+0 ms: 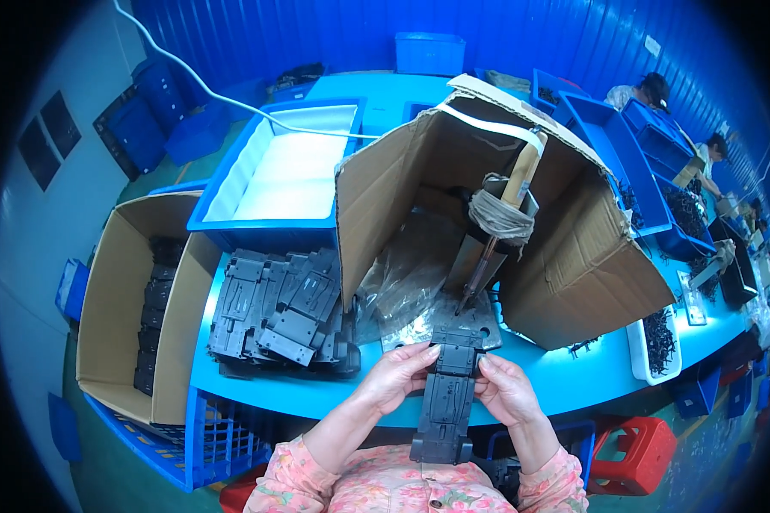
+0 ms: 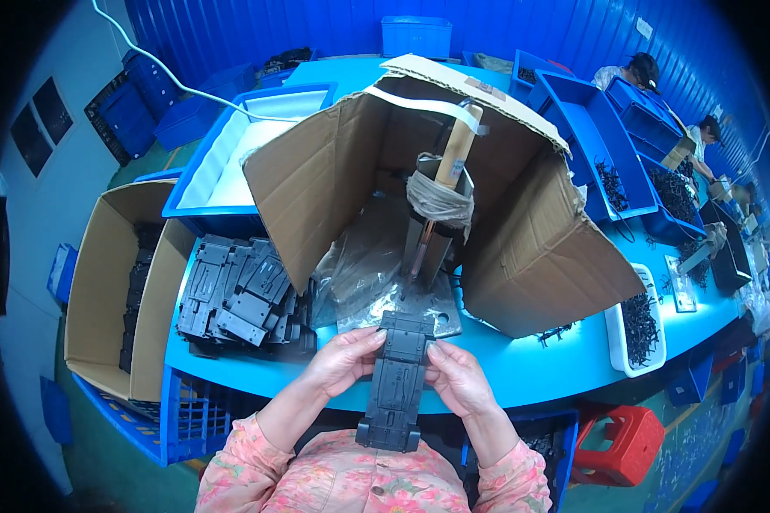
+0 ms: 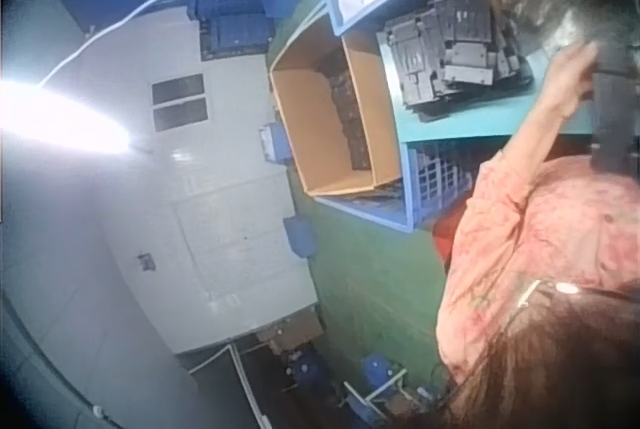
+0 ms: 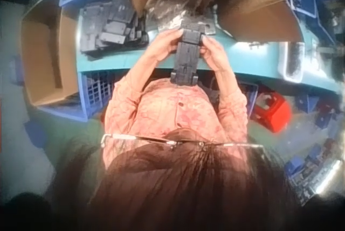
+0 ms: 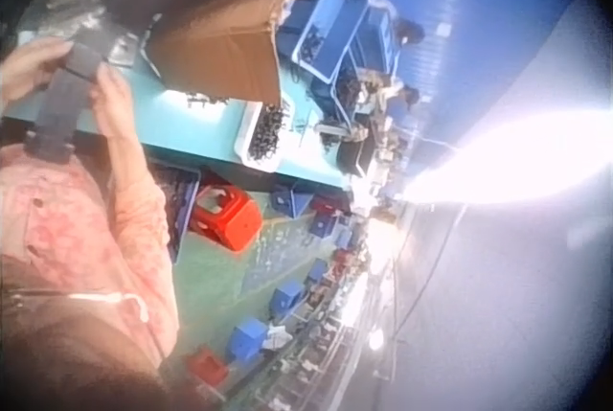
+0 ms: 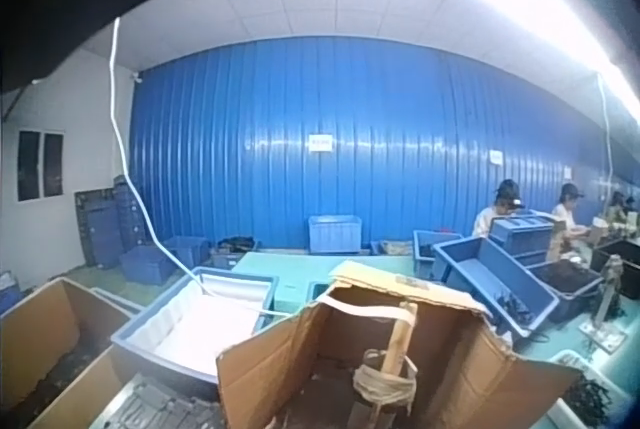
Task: The person assembles small plastic pins onto toy car chassis parts by hand, taking the pins from storage bins and attaching them to the chassis at a factory workbench.
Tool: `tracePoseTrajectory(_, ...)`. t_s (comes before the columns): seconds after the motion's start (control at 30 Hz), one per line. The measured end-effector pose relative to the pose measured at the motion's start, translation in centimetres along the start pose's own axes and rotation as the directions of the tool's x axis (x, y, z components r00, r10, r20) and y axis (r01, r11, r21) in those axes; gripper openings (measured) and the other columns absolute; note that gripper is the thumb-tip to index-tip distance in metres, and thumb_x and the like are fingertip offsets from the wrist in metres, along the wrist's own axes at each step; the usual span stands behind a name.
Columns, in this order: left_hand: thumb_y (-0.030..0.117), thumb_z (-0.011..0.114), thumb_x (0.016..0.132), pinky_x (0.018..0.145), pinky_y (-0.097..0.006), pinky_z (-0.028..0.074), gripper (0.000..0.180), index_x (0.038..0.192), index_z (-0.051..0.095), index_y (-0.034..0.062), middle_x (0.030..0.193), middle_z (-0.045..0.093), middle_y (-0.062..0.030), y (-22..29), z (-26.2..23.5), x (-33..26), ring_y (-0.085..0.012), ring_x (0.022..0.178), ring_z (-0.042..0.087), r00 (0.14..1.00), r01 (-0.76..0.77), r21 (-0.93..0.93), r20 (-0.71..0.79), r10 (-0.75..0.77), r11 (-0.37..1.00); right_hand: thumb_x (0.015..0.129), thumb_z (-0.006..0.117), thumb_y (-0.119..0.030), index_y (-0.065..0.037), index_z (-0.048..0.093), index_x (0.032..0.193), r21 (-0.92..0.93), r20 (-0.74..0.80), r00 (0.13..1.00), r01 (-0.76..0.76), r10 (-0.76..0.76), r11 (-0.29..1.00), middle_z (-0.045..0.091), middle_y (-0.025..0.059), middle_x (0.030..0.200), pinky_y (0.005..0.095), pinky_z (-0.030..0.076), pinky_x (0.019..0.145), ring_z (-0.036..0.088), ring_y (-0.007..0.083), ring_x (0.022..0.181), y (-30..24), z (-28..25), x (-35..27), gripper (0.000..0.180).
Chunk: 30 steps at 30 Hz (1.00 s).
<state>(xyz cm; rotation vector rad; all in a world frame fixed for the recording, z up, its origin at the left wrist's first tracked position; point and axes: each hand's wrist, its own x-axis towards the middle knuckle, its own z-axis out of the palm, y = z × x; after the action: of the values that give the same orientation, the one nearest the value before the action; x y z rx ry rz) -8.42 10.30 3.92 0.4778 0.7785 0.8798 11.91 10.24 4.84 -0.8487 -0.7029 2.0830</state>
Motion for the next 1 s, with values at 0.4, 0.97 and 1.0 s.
tracePoseTrajectory(0.4, 0.029, 0.059, 0.086, 0.074, -0.023, 0.043, 0.036, 0.112, 0.057, 0.0055, 0.093, 0.060, -0.0001, 3.1, 1.1, 1.6, -0.0072, 0.081, 0.054, 0.998, -0.048, 0.092, 0.046, 0.044, 0.995, 0.092, 0.048, -0.020, -0.001, 0.054, 0.110, -0.064, -0.019, 0.990, 0.136, -0.137, 0.989, 0.061, 0.0056, 0.099, 0.0234, 0.043, 0.073, 0.057, 0.0106, 0.081, -2.0, 0.6, 1.1, 0.026)
tracePoseTrajectory(0.97, 0.023, 0.059, 0.086, 0.076, -0.023, 0.047, 0.023, 0.104, 0.060, 0.0075, 0.093, 0.062, -0.0004, 3.8, 1.2, 1.7, -0.0072, 0.082, 0.058, 0.998, 0.000, 0.057, 0.061, -0.003, 0.998, 0.091, 0.050, -0.018, -0.002, 0.053, 0.112, -0.082, -0.062, 0.985, 0.158, -0.163, 0.984, 0.061, 0.0034, 0.098, 0.0200, 0.041, 0.070, 0.054, 0.0069, 0.080, -2.0, 0.9, 0.6, 0.027)
tracePoseTrajectory(1.0, 0.022, 0.059, 0.086, 0.076, -0.023, 0.047, 0.023, 0.103, 0.060, 0.0076, 0.093, 0.062, -0.0004, 3.8, 1.2, 1.6, -0.0073, 0.082, 0.058, 0.998, 0.008, 0.048, 0.065, -0.011, 0.999, 0.091, 0.050, -0.018, -0.002, 0.053, 0.112, -0.080, -0.067, 0.984, 0.158, -0.163, 0.984, 0.061, 0.0034, 0.098, 0.0203, 0.042, 0.071, 0.055, 0.0074, 0.082, -2.0, 0.9, 0.6, 0.027)
